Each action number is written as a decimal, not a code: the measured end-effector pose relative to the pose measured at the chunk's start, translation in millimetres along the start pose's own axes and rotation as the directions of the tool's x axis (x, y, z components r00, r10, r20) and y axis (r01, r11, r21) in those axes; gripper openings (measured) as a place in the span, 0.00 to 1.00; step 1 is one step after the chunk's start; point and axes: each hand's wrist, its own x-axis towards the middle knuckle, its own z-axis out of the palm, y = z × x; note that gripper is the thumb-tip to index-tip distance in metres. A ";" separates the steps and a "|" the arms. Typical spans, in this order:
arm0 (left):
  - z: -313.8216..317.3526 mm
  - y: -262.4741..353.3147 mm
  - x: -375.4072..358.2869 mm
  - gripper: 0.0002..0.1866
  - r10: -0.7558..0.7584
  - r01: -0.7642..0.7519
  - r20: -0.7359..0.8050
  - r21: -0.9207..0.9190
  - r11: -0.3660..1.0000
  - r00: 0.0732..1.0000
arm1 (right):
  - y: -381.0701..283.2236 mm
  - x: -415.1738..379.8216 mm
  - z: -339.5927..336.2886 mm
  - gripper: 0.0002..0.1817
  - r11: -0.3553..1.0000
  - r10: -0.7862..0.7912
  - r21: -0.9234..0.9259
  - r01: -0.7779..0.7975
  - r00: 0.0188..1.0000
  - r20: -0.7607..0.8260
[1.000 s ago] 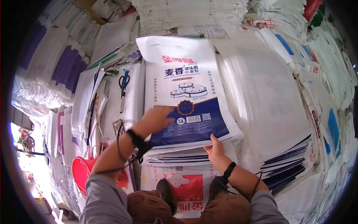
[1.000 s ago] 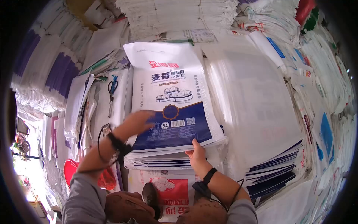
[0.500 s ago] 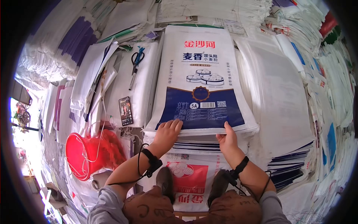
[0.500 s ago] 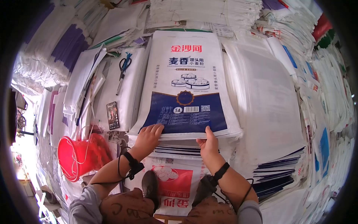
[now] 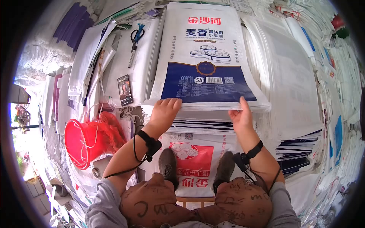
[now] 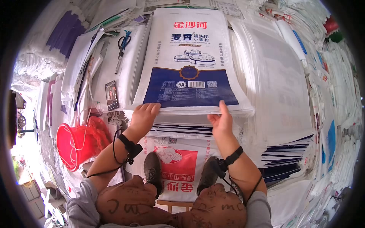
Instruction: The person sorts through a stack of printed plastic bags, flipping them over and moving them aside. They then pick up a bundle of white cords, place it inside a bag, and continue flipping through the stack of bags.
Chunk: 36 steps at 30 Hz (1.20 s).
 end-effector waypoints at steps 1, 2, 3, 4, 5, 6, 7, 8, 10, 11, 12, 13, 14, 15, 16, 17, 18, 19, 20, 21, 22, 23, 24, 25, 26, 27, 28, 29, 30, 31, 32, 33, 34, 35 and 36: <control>-3.0 4.0 -0.4 0.17 0.014 -0.014 0.014 -0.035 0.999 1.000 | -4.7 3.4 -13.7 0.18 1.000 -0.022 -0.021 0.022 1.000 -0.017; -7.1 5.3 0.7 0.17 0.017 -0.016 0.041 -0.041 0.999 0.999 | -9.0 13.3 -31.5 0.20 0.997 -0.069 -0.022 0.068 0.995 -0.068; -5.5 3.6 -0.3 0.17 0.011 -0.010 0.031 -0.033 0.999 0.999 | -16.8 20.7 -47.4 0.20 0.994 -0.108 -0.016 0.107 0.984 -0.143; -0.6 0.8 -2.8 0.18 0.000 0.004 0.086 -0.047 0.999 0.996 | -24.9 31.7 -67.4 0.21 0.993 -0.121 -0.025 0.118 0.971 -0.207; 4.1 -2.1 -5.6 0.18 -0.011 0.020 0.142 -0.061 0.998 0.990 | -32.9 32.2 -75.3 0.21 0.979 -0.193 -0.119 0.168 0.950 -0.245; 8.3 -4.1 -9.4 0.17 -0.008 0.019 0.153 -0.066 0.998 0.988 | -38.5 31.2 -81.4 0.21 0.953 -0.269 -0.213 0.213 0.922 -0.279; 9.4 -4.6 -12.9 0.17 -0.011 0.020 0.146 -0.058 0.998 0.989 | -41.7 31.5 -90.0 0.21 0.953 -0.271 -0.209 0.219 0.924 -0.269; 9.3 -4.3 -15.2 0.18 -0.028 0.047 0.206 -0.089 0.995 0.978 | -43.6 32.5 -97.8 0.20 0.929 -0.281 -0.298 0.219 0.942 -0.185; 4.5 -2.2 -18.4 0.20 -0.046 0.088 0.270 -0.143 0.986 0.962 | -45.6 30.3 -101.6 0.19 0.873 -0.293 -0.429 0.230 0.952 -0.087; 1.4 -0.8 -19.3 0.20 -0.046 0.086 0.266 -0.142 0.986 0.963 | -48.0 27.6 -100.7 0.19 0.873 -0.296 -0.428 0.234 0.951 -0.085; -0.9 0.6 -21.2 0.20 -0.040 0.077 0.233 -0.154 0.985 0.972 | -49.2 25.1 -100.7 0.18 0.850 -0.318 -0.456 0.264 0.947 -0.045; -2.3 1.7 -23.8 0.21 -0.033 0.067 0.202 -0.166 0.984 0.979 | -49.1 23.4 -101.6 0.17 0.826 -0.336 -0.482 0.292 0.942 -0.006; 0.6 1.6 -28.3 0.21 -0.029 0.065 0.208 -0.165 0.984 0.978 | -46.3 26.0 -107.6 0.17 0.829 -0.333 -0.480 0.287 0.943 -0.012; 6.7 -0.4 -32.1 0.20 -0.017 0.053 0.197 -0.176 0.983 0.980 | -43.6 32.8 -115.7 0.17 0.746 -0.329 -0.612 0.261 0.944 0.001; 9.2 -2.6 -31.4 0.20 -0.004 0.038 0.182 -0.188 0.981 0.983 | -44.5 33.6 -115.5 0.16 0.643 -0.327 -0.730 0.233 0.945 0.014; 12.5 -6.3 -31.1 0.20 0.004 0.033 0.183 -0.194 0.981 0.983 | -43.9 34.4 -116.6 0.16 0.644 -0.330 -0.730 0.229 0.944 0.006; 16.8 -11.0 -31.5 0.18 -0.007 0.052 0.227 -0.193 0.980 0.974 | -40.8 35.8 -118.7 0.17 0.591 -0.330 -0.775 0.222 0.944 0.019; 20.9 -13.5 -32.3 0.17 -0.013 0.070 0.278 -0.197 0.978 0.961 | -38.4 33.3 -120.1 0.18 0.537 -0.326 -0.819 0.204 0.945 0.022; 13.9 -12.0 -29.5 0.16 -0.023 0.078 0.249 -0.213 0.974 0.968 | -43.9 27.7 -117.8 0.21 0.557 -0.293 -0.796 0.238 0.953 0.079; 5.3 -10.1 -28.3 0.16 -0.020 0.082 0.256 -0.233 0.969 0.967 | -50.3 21.2 -114.8 0.21 0.558 -0.295 -0.801 0.217 0.954 0.052; 0.8 -7.7 -28.1 0.16 -0.038 0.100 0.254 -0.237 0.966 0.966 | -57.3 13.2 -108.2 0.20 0.575 -0.266 -0.788 0.217 0.961 0.071; -0.9 -6.1 -28.8 0.16 -0.056 0.118 0.253 -0.239 0.964 0.966 | -60.9 9.1 -104.9 0.20 0.594 -0.238 -0.774 0.220 0.967 0.092; -0.7 -5.7 -30.0 0.17 -0.071 0.152 0.307 -0.246 0.957 0.949 | -59.0 12.0 -106.8 0.20 0.599 -0.243 -0.774 0.207 0.968 0.071; 2.2 -5.9 -32.2 0.17 -0.054 0.138 0.313 -0.254 0.957 0.948 | -54.4 18.2 -110.7 0.20 0.519 -0.217 -0.839 0.165 0.974 0.057; 6.7 -6.9 -32.6 0.17 -0.070 0.161 0.342 -0.245 0.956 0.937 | -52.4 23.3 -110.3 0.20 0.432 -0.195 -0.893 0.128 0.980 0.046; 11.1 -8.6 -32.6 0.17 -0.088 0.185 0.370 -0.236 0.954 0.925 | -51.9 28.2 -109.7 0.20 0.436 -0.204 -0.891 0.124 0.978 0.036; 11.0 -9.6 -30.5 0.18 -0.102 0.208 0.412 -0.222 0.953 0.906 | -50.3 30.7 -108.2 0.21 0.279 -0.228 -0.954 0.111 0.972 0.046; 7.6 -9.3 -29.2 0.18 -0.091 0.201 0.413 -0.230 0.952 0.906 | -49.0 27.0 -102.7 0.22 0.114 -0.248 -0.989 0.092 0.967 0.061; 2.3 -9.2 -28.3 0.19 -0.063 0.176 0.419 -0.237 0.955 0.906 | -50.1 19.8 -99.0 0.23 0.017 -0.277 -0.991 0.130 0.953 0.120; -3.2 -10.0 -25.8 0.20 -0.035 0.150 0.420 -0.243 0.958 0.907 | -47.8 25.3 -106.6 0.23 0.018 -0.284 -0.992 0.126 0.952 0.116; -7.3 -9.6 -26.7 0.20 -0.021 0.140 0.383 -0.286 0.948 0.924 | -42.8 35.0 -115.2 0.24 0.046 -0.297 -0.989 0.142 0.947 0.122; -10.9 -10.2 -27.5 0.20 -0.010 0.129 0.378 -0.291 0.948 0.926 | -40.3 43.9 -125.5 0.24 0.075 -0.311 -0.985 0.157 0.942 0.127; -13.8 -11.3 -29.9 0.18 -0.062 0.188 0.336 -0.356 0.916 0.940 | -38.0 42.7 -128.7 0.24 0.076 -0.318 -0.986 0.150 0.941 0.118; -14.7 -14.1 -33.0 0.18 -0.118 0.241 0.298 -0.422 0.874 0.947 | -32.6 39.4 -128.3 0.24 0.244 -0.292 -0.957 0.155 0.953 0.079; -13.1 -22.4 -37.5 0.19 -0.226 0.363 0.356 -0.387 0.847 0.907 | -29.5 37.1 -127.8 0.25 0.406 -0.261 -0.901 0.154 0.964 0.048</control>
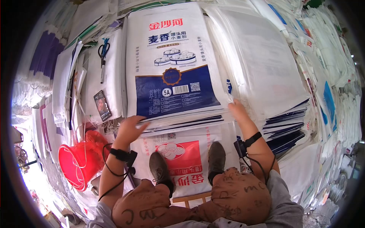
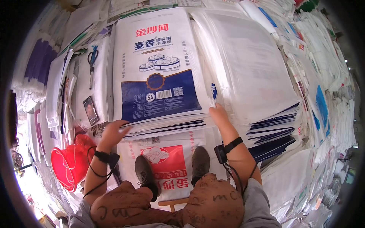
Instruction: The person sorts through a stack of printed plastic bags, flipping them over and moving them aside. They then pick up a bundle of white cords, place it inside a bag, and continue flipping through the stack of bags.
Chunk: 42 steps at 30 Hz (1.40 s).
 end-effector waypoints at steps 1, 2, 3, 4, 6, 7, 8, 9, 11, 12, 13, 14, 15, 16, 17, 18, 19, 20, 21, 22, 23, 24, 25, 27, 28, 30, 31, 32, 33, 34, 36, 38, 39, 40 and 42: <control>-1.8 -11.9 -2.8 0.19 0.008 -0.008 0.002 -0.003 1.000 1.000 | 0.0 -1.4 -0.4 0.25 1.000 0.002 -0.001 -0.002 1.000 -0.009; -3.9 -24.2 -6.9 0.19 -0.195 0.195 0.010 0.011 0.981 0.981 | 0.0 -2.3 -0.4 0.26 1.000 0.004 -0.020 -0.003 1.000 0.006; -3.4 -34.0 -11.4 0.20 -0.390 0.389 0.016 0.028 0.921 0.921 | 0.4 -2.8 -0.8 0.27 0.999 0.006 -0.038 -0.005 1.000 0.022; -0.9 -38.2 -17.3 0.20 -0.385 0.384 0.019 0.030 0.923 0.923 | 1.8 -2.8 -1.7 0.27 0.999 0.009 -0.035 -0.008 1.000 0.018; 6.4 -45.9 -31.1 0.22 -0.380 0.384 -0.140 0.004 0.923 0.914 | 6.2 -1.6 -2.7 0.26 0.999 0.023 0.041 -0.026 0.997 0.069; 13.6 -54.1 -35.4 0.22 -0.370 0.374 -0.137 0.005 0.927 0.919 | 9.1 0.1 -0.6 0.26 0.999 0.026 0.044 -0.029 0.998 0.058; 23.7 -63.5 -38.0 0.23 -0.368 0.373 -0.150 0.008 0.928 0.918 | 12.4 1.4 3.5 0.25 1.000 0.004 -0.022 -0.002 0.998 0.056; 31.5 -68.0 -38.9 0.23 -0.363 0.369 -0.160 0.008 0.930 0.918 | 13.8 0.3 4.7 0.24 0.996 -0.017 -0.090 0.021 0.999 0.051; 18.4 -43.0 -35.2 0.24 -0.445 0.448 -0.113 -0.005 0.894 0.888 | 2.3 -11.4 6.2 0.23 0.997 -0.050 -0.053 0.051 0.998 0.024; 18.5 -44.2 -33.7 0.24 -0.428 0.429 -0.116 -0.012 0.903 0.896 | 5.8 -10.2 7.0 0.24 0.999 -0.036 -0.037 0.038 0.999 0.032; 18.1 -48.8 -33.5 0.25 -0.407 0.408 -0.123 -0.020 0.913 0.905 | 9.1 -6.9 6.6 0.25 0.999 -0.027 -0.021 0.028 0.999 0.037; 14.2 -44.1 -30.7 0.26 -0.423 0.429 -0.116 0.032 0.903 0.899 | 5.9 -7.8 4.0 0.25 0.999 -0.029 -0.023 0.030 1.000 0.007; 7.5 -37.7 -28.7 0.26 -0.437 0.447 -0.111 0.086 0.891 0.893 | 2.3 -9.8 0.8 0.27 0.999 0.007 -0.039 -0.005 0.999 0.040; -0.2 -31.2 -26.0 0.27 -0.465 0.471 -0.076 0.156 0.868 0.882 | -1.8 -12.1 -5.3 0.29 0.998 0.041 -0.053 -0.037 0.997 0.069; -8.7 -22.4 -25.3 0.26 -0.430 0.439 -0.087 0.165 0.883 0.899 | -6.0 -16.0 -13.7 0.29 0.998 0.034 -0.049 -0.032 0.999 0.035; -12.8 -22.9 -24.6 0.25 -0.359 0.376 -0.117 0.200 0.905 0.926 | -10.2 -20.8 -22.0 0.31 0.980 -0.009 -0.196 0.014 1.000 0.028; -17.9 -25.4 -21.9 0.23 -0.286 0.315 -0.148 0.237 0.919 0.947 | -14.6 -25.9 -31.6 0.32 0.939 -0.048 -0.341 0.055 0.998 0.028; -24.1 -25.1 -16.3 0.23 -0.261 0.292 -0.157 0.232 0.928 0.953 | -30.2 -38.4 -45.4 0.30 0.890 -0.053 -0.451 0.067 0.998 0.042; -30.5 -23.7 -11.2 0.21 -0.204 0.243 -0.176 0.241 0.940 0.963 | -44.4 -51.8 -62.5 0.30 0.892 -0.064 -0.448 0.065 0.998 0.018; -36.2 -17.8 -6.7 0.19 -0.147 0.194 -0.194 0.253 0.948 0.970 | -64.5 -70.6 -81.0 0.27 0.880 -0.085 -0.464 0.101 0.995 0.054; -41.9 -7.1 -0.6 0.19 -0.123 0.174 -0.201 0.256 0.951 0.972 | -73.6 -81.8 -96.2 0.25 0.869 -0.104 -0.477 0.135 0.990 0.091; -49.4 5.5 7.5 0.18 -0.037 0.081 -0.181 0.244 0.966 0.983 | -72.9 -84.0 -109.9 0.25 0.873 -0.110 -0.470 0.131 0.991 0.071; -59.3 19.9 15.0 0.17 0.049 -0.011 -0.159 0.232 0.973 0.986 | -70.8 -84.9 -125.2 0.23 0.872 -0.200 -0.451 0.189 0.980 0.026; -80.3 80.7 21.9 0.16 0.085 -0.045 -0.157 0.242 0.969 0.984 | -65.9 -89.5 -157.2 0.21 0.869 -0.291 -0.430 0.246 0.956 -0.041; -89.5 104.7 28.0 0.16 0.154 -0.127 -0.095 0.241 0.962 0.984 | -64.0 -92.2 -174.4 0.21 0.857 -0.325 -0.455 0.242 0.939 -0.113; -108.7 161.1 35.9 0.15 0.241 -0.224 -0.042 0.244 0.944 0.970 | -55.5 -94.8 -206.8 0.21 0.847 -0.367 -0.476 0.235 0.908 -0.204; -117.0 193.9 36.2 0.15 0.319 -0.306 -0.018 0.237 0.922 0.948 | -46.6 -92.1 -221.7 0.20 0.822 -0.382 -0.530 0.209 0.892 -0.240; -120.7 222.7 37.3 0.15 0.391 -0.383 0.009 0.226 0.896 0.920 | -37.5 -88.1 -234.6 0.19 0.794 -0.395 -0.581 0.177 0.878 -0.272; -121.2 246.8 41.1 0.15 0.400 -0.391 0.007 0.229 0.892 0.917 | -30.2 -83.3 -246.3 0.19 0.796 -0.396 -0.580 0.174 0.875 -0.280; -120.7 268.8 45.6 0.15 0.480 -0.474 0.035 0.234 0.849 0.877 | -23.7 -76.7 -257.2 0.18 0.783 -0.405 -0.596 0.176 0.873 -0.273; -111.2 306.8 53.4 0.15 0.559 -0.555 0.060 0.240 0.796 0.827 | -14.4 -60.1 -273.2 0.18 0.770 -0.418 -0.612 0.180 0.867 -0.270; -87.5 340.8 67.0 0.15 0.595 -0.606 0.116 0.140 0.783 0.795 | -7.8 -40.5 -285.9 0.18 0.693 -0.440 -0.693 0.199 0.878 -0.188; -72.9 359.4 71.7 0.15 0.560 -0.578 0.158 0.109 0.808 0.813 | -2.3 -31.8 -290.5 0.18 0.698 -0.438 -0.688 0.198 0.878 -0.191; -55.8 374.6 76.5 0.16 0.521 -0.545 0.204 0.081 0.835 0.829 | 3.9 -22.8 -292.9 0.18 0.622 -0.445 -0.747 0.234 0.891 -0.091; -6.6 382.5 93.6 0.16 0.607 -0.617 0.172 0.001 0.787 0.775 | 13.3 -9.6 -293.2 0.17 0.547 -0.433 -0.791 0.275 0.901 0.013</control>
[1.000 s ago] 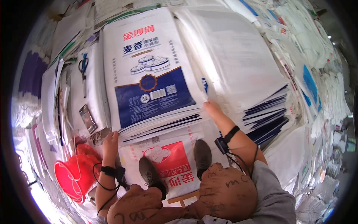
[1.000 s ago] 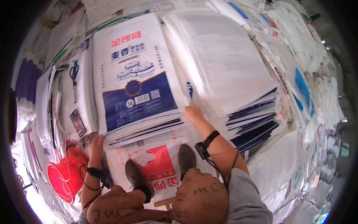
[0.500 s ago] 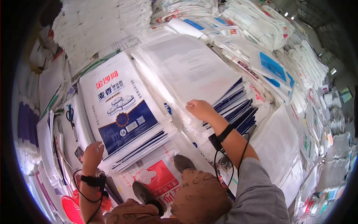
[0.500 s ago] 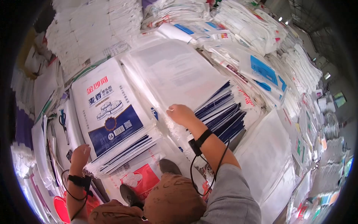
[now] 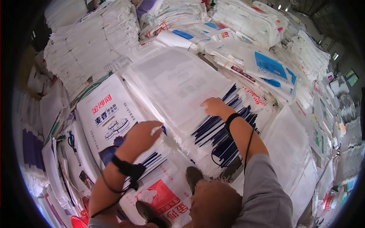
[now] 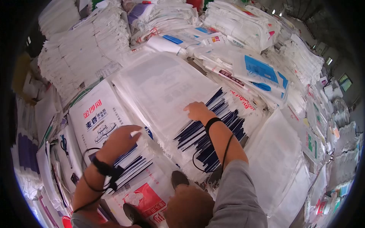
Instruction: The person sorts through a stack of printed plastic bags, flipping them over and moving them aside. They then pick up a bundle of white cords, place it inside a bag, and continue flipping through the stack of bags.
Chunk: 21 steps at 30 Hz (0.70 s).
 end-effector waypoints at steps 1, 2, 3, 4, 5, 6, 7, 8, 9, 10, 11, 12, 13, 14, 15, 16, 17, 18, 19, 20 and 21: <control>30.0 -12.1 14.7 0.15 0.098 -0.098 -0.003 -0.009 0.995 0.995 | -1.8 -3.6 -2.5 0.17 1.000 0.001 -0.001 -0.001 0.997 0.084; 51.9 -11.2 25.0 0.15 0.119 -0.119 0.003 -0.012 0.993 0.993 | 0.7 -7.3 4.5 0.16 1.000 0.003 -0.003 -0.003 0.985 0.172; 74.1 -7.4 34.3 0.15 0.139 -0.139 0.011 -0.018 0.990 0.990 | 7.4 -12.0 20.5 0.16 1.000 0.010 0.000 -0.010 0.982 0.191; 97.4 -6.8 44.2 0.15 0.137 -0.136 0.024 -0.033 0.990 0.990 | 15.7 -19.2 39.0 0.16 0.995 -0.076 0.064 0.075 0.997 0.010; 120.4 -7.0 54.1 0.16 0.136 -0.135 0.007 -0.058 0.989 0.991 | 18.1 -28.6 51.5 0.15 0.980 -0.145 0.110 0.167 0.973 -0.178; 142.1 -6.5 63.1 0.17 0.136 -0.136 -0.011 -0.082 0.987 0.991 | 17.4 -40.2 64.1 0.15 0.982 -0.128 0.095 0.165 0.942 -0.311; 162.2 -4.6 70.6 0.17 0.138 -0.137 -0.001 -0.094 0.986 0.990 | 13.5 -49.9 71.8 0.15 0.983 -0.118 0.098 0.154 0.947 -0.300; 180.8 -2.2 77.8 0.18 0.133 -0.136 -0.043 -0.082 0.987 0.990 | 8.7 -57.0 76.8 0.16 0.984 -0.090 0.107 0.145 0.909 -0.406; 197.4 -0.4 85.3 0.19 0.125 -0.131 -0.089 -0.069 0.989 0.988 | 4.5 -61.4 79.7 0.17 0.983 -0.065 0.114 0.142 0.859 -0.508; 207.5 3.9 91.1 0.19 0.141 -0.146 -0.109 -0.044 0.988 0.984 | -3.2 -66.3 77.9 0.19 0.989 -0.039 0.104 0.107 0.859 -0.510; 215.4 6.8 95.3 0.19 0.140 -0.146 -0.101 -0.051 0.988 0.985 | -4.4 -66.5 78.8 0.19 0.989 -0.034 0.107 0.101 0.864 -0.503; 221.7 8.9 100.3 0.19 0.107 -0.110 -0.114 -0.020 0.994 0.988 | -5.1 -66.3 80.1 0.18 0.992 -0.037 0.083 0.092 0.858 -0.512; 224.4 10.4 103.5 0.19 0.074 -0.073 -0.127 0.013 0.997 0.989 | -5.9 -66.8 79.9 0.18 0.995 -0.039 0.061 0.084 0.852 -0.521; 226.6 9.9 104.5 0.18 0.102 -0.095 -0.185 0.045 0.994 0.977 | -6.8 -66.6 74.4 0.17 0.991 -0.058 0.075 0.114 0.847 -0.529; 229.8 8.5 104.8 0.18 0.099 -0.093 -0.178 0.044 0.995 0.979 | -3.6 -65.2 75.3 0.17 0.990 -0.053 0.081 0.112 0.850 -0.524; 231.6 7.3 105.8 0.17 0.086 -0.084 -0.188 0.023 0.996 0.978 | 1.4 -63.5 75.3 0.17 0.977 0.006 0.178 0.116 0.822 -0.569; 232.2 5.9 107.1 0.16 0.074 -0.075 -0.201 0.003 0.997 0.977 | 6.1 -61.9 75.2 0.17 0.954 0.068 0.272 0.126 0.791 -0.608; 231.8 4.0 108.3 0.16 0.073 -0.073 -0.201 0.006 0.997 0.977 | 10.4 -61.1 75.9 0.17 0.947 0.139 0.307 0.096 0.739 -0.659; 229.0 3.8 109.1 0.15 0.020 -0.021 -0.174 -0.004 1.000 0.985 | 16.2 -60.7 77.7 0.17 0.946 0.141 0.309 0.096 0.738 -0.660; 227.1 4.4 109.7 0.14 -0.031 0.029 -0.144 -0.014 0.999 0.989 | 23.0 -61.0 79.4 0.18 0.955 0.200 0.296 0.003 0.730 -0.653; 226.5 5.1 110.2 0.14 -0.024 0.023 -0.139 -0.012 1.000 0.990 | 29.7 -60.8 81.9 0.18 0.955 0.262 0.283 -0.094 0.717 -0.646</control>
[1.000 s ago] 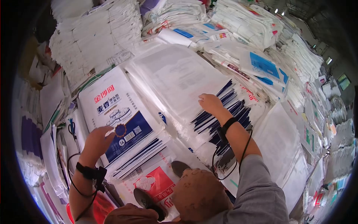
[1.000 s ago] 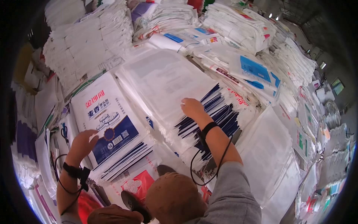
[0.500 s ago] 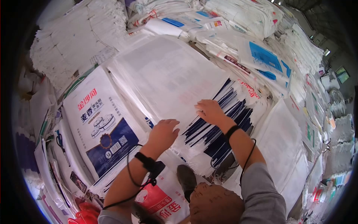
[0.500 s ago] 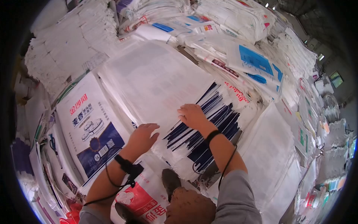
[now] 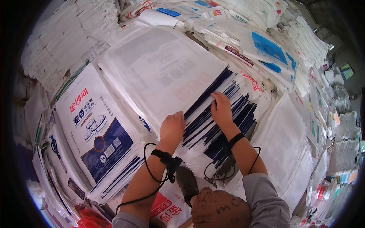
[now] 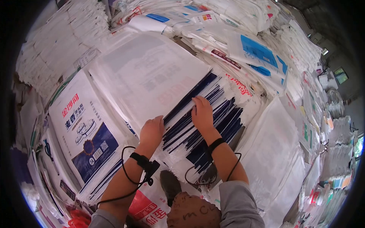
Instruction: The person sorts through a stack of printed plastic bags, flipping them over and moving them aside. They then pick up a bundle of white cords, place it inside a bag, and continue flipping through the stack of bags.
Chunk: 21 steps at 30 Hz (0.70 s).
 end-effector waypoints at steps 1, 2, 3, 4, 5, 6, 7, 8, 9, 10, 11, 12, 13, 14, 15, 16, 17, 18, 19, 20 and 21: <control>-0.3 0.3 -0.2 0.13 -0.019 0.019 0.003 -0.028 0.999 1.000 | 0.9 4.3 -1.1 0.19 0.995 -0.067 -0.071 0.068 0.998 0.011; -0.4 -0.3 0.1 0.13 -0.038 0.038 0.005 -0.056 0.998 0.999 | 1.6 5.9 -4.4 0.19 0.995 -0.061 -0.073 0.061 0.998 0.009; 1.0 -2.2 0.2 0.13 -0.032 0.033 0.011 -0.054 0.998 0.999 | 2.0 5.9 -8.3 0.21 0.985 -0.110 -0.126 0.120 0.990 0.086; 1.1 -2.6 -0.1 0.13 0.013 -0.014 -0.018 -0.049 0.999 1.000 | 0.4 6.0 -12.4 0.22 0.969 -0.150 -0.173 0.179 0.974 0.167; 1.6 -1.5 0.2 0.13 0.060 -0.062 -0.046 -0.044 0.997 0.997 | 2.3 5.7 -13.9 0.24 0.960 -0.162 -0.199 0.199 0.969 0.186; 1.5 0.2 1.0 0.13 0.071 -0.073 -0.041 -0.043 0.996 0.997 | 2.9 3.9 -15.6 0.24 0.960 -0.153 -0.204 0.190 0.972 0.181; -6.2 6.6 1.7 0.14 0.079 -0.080 -0.015 -0.007 0.997 0.997 | 3.3 1.3 -15.8 0.24 0.964 -0.149 -0.189 0.186 0.970 0.194; -10.1 11.2 2.5 0.15 0.085 -0.085 0.011 0.030 0.996 0.996 | 2.9 -1.8 -14.9 0.24 0.968 -0.146 -0.172 0.184 0.967 0.209; -9.1 14.8 5.2 0.15 0.089 -0.090 0.014 0.030 0.996 0.996 | 3.3 -6.2 -9.9 0.24 0.970 -0.140 -0.173 0.171 0.974 0.179; -7.4 19.6 9.2 0.15 0.076 -0.077 0.019 0.082 0.994 0.997 | 3.6 -10.1 -5.1 0.24 0.970 -0.137 -0.175 0.168 0.975 0.178; -5.8 23.7 13.5 0.16 0.063 -0.065 0.023 0.134 0.989 0.998 | 4.3 -13.7 -0.6 0.24 0.974 -0.124 -0.170 0.148 0.982 0.141; -4.1 27.2 18.4 0.16 0.066 -0.069 0.025 0.133 0.989 0.997 | 6.7 -16.7 2.7 0.25 0.978 -0.111 -0.165 0.127 0.988 0.103; -2.1 30.8 23.0 0.16 0.059 -0.076 0.085 0.215 0.974 0.995 | 6.0 -16.8 1.3 0.25 0.978 -0.106 -0.168 0.122 0.989 0.102; 0.1 33.3 25.2 0.15 0.048 -0.089 0.144 0.295 0.951 0.988 | 6.0 -16.9 -0.8 0.25 0.982 -0.114 -0.136 0.128 0.988 0.102; 2.8 33.1 25.5 0.15 0.054 -0.097 0.150 0.292 0.952 0.987 | 5.8 -17.3 -2.7 0.25 0.986 -0.122 -0.104 0.133 0.987 0.101; 4.7 31.5 26.2 0.15 0.064 -0.102 0.132 0.308 0.946 0.989 | 7.0 -18.5 -2.7 0.25 0.986 -0.115 -0.109 0.126 0.988 0.100; 6.6 30.2 27.0 0.15 0.073 -0.106 0.112 0.324 0.940 0.991 | 8.0 -18.9 -2.3 0.25 0.986 -0.120 -0.101 0.130 0.988 0.096; 8.3 29.1 26.3 0.15 0.077 -0.110 0.114 0.323 0.940 0.991 | 8.8 -18.9 -1.6 0.25 0.987 -0.127 -0.092 0.135 0.988 0.092; 7.0 29.6 24.5 0.15 0.093 -0.113 0.083 0.287 0.951 0.992 | 8.6 -18.7 -1.5 0.25 0.988 -0.121 -0.085 0.129 0.988 0.094; 6.0 30.3 22.9 0.16 0.107 -0.117 0.052 0.251 0.961 0.993 | 8.1 -19.2 -1.2 0.25 0.988 -0.119 -0.086 0.127 0.989 0.094; 5.4 31.4 20.8 0.16 0.108 -0.118 0.054 0.250 0.961 0.993 | 7.3 -20.2 -0.7 0.24 0.991 -0.104 -0.071 0.110 0.991 0.087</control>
